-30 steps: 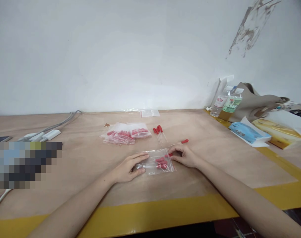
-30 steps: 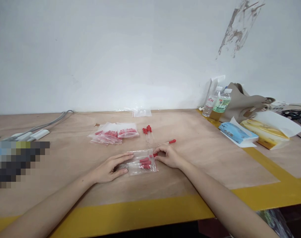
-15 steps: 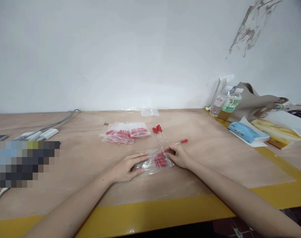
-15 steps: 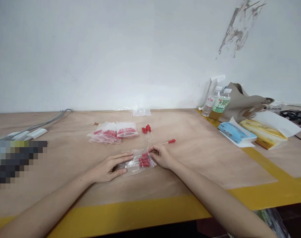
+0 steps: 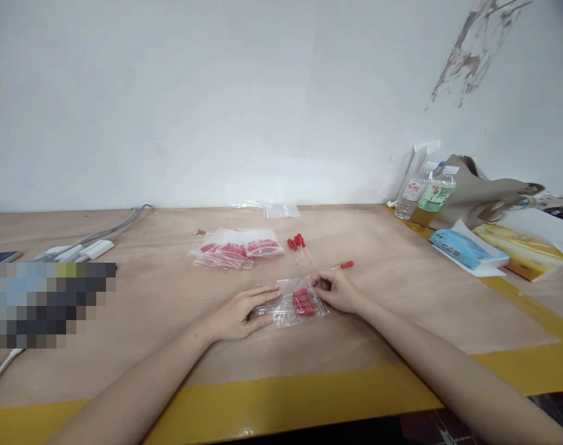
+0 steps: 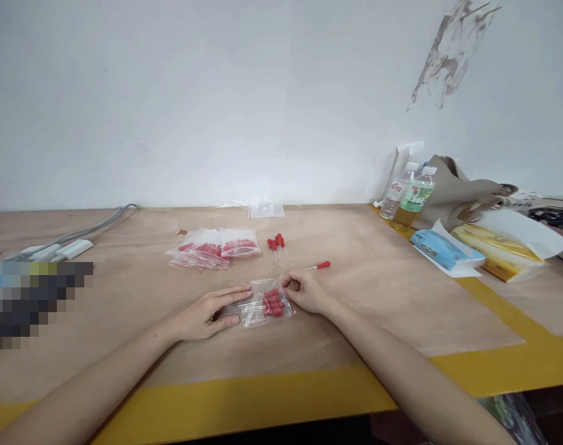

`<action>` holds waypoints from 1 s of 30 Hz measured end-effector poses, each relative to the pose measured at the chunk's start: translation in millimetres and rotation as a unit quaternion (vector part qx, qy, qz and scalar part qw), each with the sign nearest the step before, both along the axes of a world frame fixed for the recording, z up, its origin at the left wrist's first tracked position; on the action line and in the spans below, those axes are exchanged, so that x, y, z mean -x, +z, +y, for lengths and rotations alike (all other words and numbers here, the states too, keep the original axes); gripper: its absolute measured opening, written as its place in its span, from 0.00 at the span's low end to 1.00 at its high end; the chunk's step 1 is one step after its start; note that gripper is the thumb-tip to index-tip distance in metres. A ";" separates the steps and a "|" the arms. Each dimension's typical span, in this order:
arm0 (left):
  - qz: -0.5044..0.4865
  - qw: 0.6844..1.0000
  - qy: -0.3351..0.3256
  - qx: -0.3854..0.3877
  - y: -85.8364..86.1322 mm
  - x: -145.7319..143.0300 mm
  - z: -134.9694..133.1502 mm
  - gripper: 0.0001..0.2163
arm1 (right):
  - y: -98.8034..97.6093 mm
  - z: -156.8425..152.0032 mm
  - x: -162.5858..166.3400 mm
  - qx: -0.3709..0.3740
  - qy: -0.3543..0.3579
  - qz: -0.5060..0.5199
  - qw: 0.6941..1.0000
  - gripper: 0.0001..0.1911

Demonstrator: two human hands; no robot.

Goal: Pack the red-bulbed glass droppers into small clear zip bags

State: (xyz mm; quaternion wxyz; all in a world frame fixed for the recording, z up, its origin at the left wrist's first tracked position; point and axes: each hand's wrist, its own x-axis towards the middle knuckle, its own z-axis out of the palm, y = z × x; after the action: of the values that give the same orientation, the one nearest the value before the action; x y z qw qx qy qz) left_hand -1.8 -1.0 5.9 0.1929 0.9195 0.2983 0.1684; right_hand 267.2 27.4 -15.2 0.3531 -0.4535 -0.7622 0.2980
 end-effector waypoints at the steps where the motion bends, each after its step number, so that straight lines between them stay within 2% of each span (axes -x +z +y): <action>1: 0.001 1.000 -0.001 0.002 0.2 0.2 -0.1 0.22 | 1.1 4.3 -6.8 -0.038 -0.008 -0.022 0.999 0.07; 4: 0.007 1.000 -0.003 0.011 0.9 0.4 -0.3 0.20 | 3.2 21.0 -39.5 -0.162 -0.062 -0.113 0.978 0.09; 6: 0.005 1.000 -0.009 0.017 1.4 0.4 -0.1 0.18 | 1.5 31.9 -64.8 -0.190 -0.083 -0.180 0.962 0.15; 7: 0.005 1.000 -0.013 0.019 1.7 0.4 0.0 0.18 | -0.5 36.4 -76.0 -0.181 -0.085 -0.198 0.959 0.17; 10: 0.009 1.000 -0.021 0.019 2.5 0.6 0.1 0.17 | -7.4 45.0 -96.5 -0.130 -0.063 -0.204 0.968 0.14; 14: 0.020 0.999 -0.022 0.017 2.9 0.7 -0.3 0.17 | -9.5 47.8 -96.9 -0.101 -0.054 -0.172 0.978 0.11; 19: 0.015 1.000 -0.019 0.015 1.9 0.8 -0.5 0.18 | 7.2 38.5 -93.1 -0.085 -0.006 -0.117 0.989 0.11; 24: 0.002 1.000 -0.016 0.018 0.4 1.2 0.5 0.18 | 26.6 21.3 -90.9 -0.013 0.085 -0.091 0.992 0.13; 30: -0.007 1.000 -0.014 0.023 -0.9 1.3 0.8 0.18 | 28.0 15.1 -82.2 0.058 0.136 -0.088 0.985 0.14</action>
State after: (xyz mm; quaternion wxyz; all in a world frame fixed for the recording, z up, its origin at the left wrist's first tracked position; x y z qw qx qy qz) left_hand -3.2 -0.2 5.0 0.2188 0.9177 0.2875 0.1652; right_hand 349.4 42.6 12.8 0.2139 -0.3897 -0.8265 0.3454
